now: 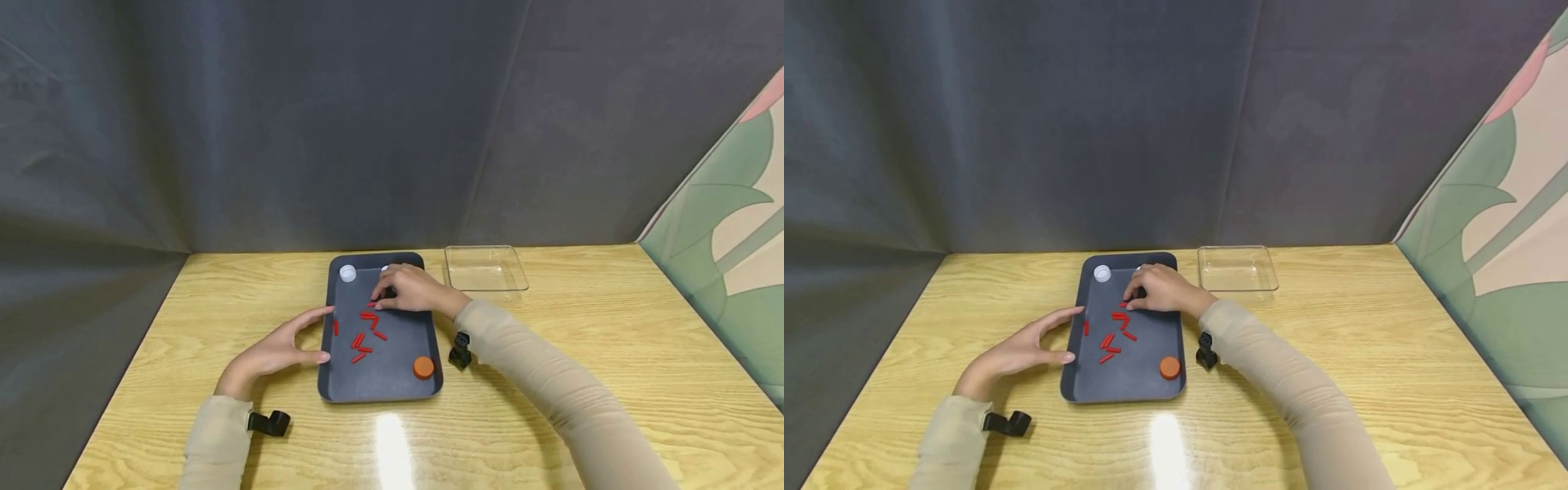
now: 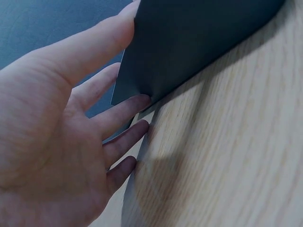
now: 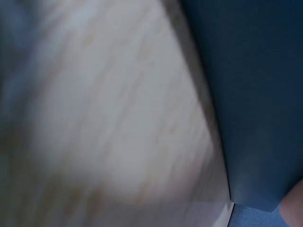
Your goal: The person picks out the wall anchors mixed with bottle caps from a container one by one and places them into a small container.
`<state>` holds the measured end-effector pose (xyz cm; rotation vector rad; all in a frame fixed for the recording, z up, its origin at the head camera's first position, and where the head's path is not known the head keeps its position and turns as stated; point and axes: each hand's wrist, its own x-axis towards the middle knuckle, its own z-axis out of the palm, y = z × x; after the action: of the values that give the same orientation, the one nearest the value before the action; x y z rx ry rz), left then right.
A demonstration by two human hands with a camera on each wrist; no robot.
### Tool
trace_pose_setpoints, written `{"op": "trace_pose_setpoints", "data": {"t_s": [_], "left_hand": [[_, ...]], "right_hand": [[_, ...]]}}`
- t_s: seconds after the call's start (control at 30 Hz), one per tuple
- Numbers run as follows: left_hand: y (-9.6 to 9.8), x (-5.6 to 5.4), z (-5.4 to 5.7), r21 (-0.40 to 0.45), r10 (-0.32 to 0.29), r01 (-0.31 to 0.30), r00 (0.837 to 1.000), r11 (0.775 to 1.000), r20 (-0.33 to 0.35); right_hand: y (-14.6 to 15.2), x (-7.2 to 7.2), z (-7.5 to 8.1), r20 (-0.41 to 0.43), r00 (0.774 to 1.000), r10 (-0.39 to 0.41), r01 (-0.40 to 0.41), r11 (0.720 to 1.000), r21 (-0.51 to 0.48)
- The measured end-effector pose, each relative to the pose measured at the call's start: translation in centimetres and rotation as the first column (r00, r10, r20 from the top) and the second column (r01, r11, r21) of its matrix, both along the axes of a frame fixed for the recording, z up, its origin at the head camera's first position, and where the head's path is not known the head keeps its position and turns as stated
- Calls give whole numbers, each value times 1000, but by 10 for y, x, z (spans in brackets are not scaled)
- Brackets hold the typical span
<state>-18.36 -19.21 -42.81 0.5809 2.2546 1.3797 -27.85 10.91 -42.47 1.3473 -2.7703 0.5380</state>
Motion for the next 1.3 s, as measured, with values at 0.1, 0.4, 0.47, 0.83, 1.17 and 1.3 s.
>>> {"op": "trace_pose_setpoints", "data": {"t_s": [0.1, 0.4, 0.47, 0.83, 1.17, 1.3], "left_hand": [[0, 0, 1, -8, 4, -4, 1000, 1000, -1], [1, 0, 4, -22, 5, -6, 1000, 1000, -3], [1, 0, 5, -25, 8, -8, 1000, 1000, -1], [2, -1, 3, -20, 23, -23, 1000, 1000, 20], [3, 1, 3, -7, 22, -22, 999, 1000, 32], [2, 0, 2, -3, 24, -24, 999, 1000, 28]], "right_hand": [[-2, 0, 0, -20, 1000, 2, -2, 1000, 16], [-2, 2, 2, -24, 1000, 2, -3, 1000, -22], [-2, 1, 2, -30, 1000, 6, -7, 1000, -26], [2, 3, 1, -19, 1000, -17, 16, 997, -80], [8, 8, 12, 70, 997, -15, 27, 982, -186], [12, 8, 19, 85, 996, -21, 41, 971, -237]]}}
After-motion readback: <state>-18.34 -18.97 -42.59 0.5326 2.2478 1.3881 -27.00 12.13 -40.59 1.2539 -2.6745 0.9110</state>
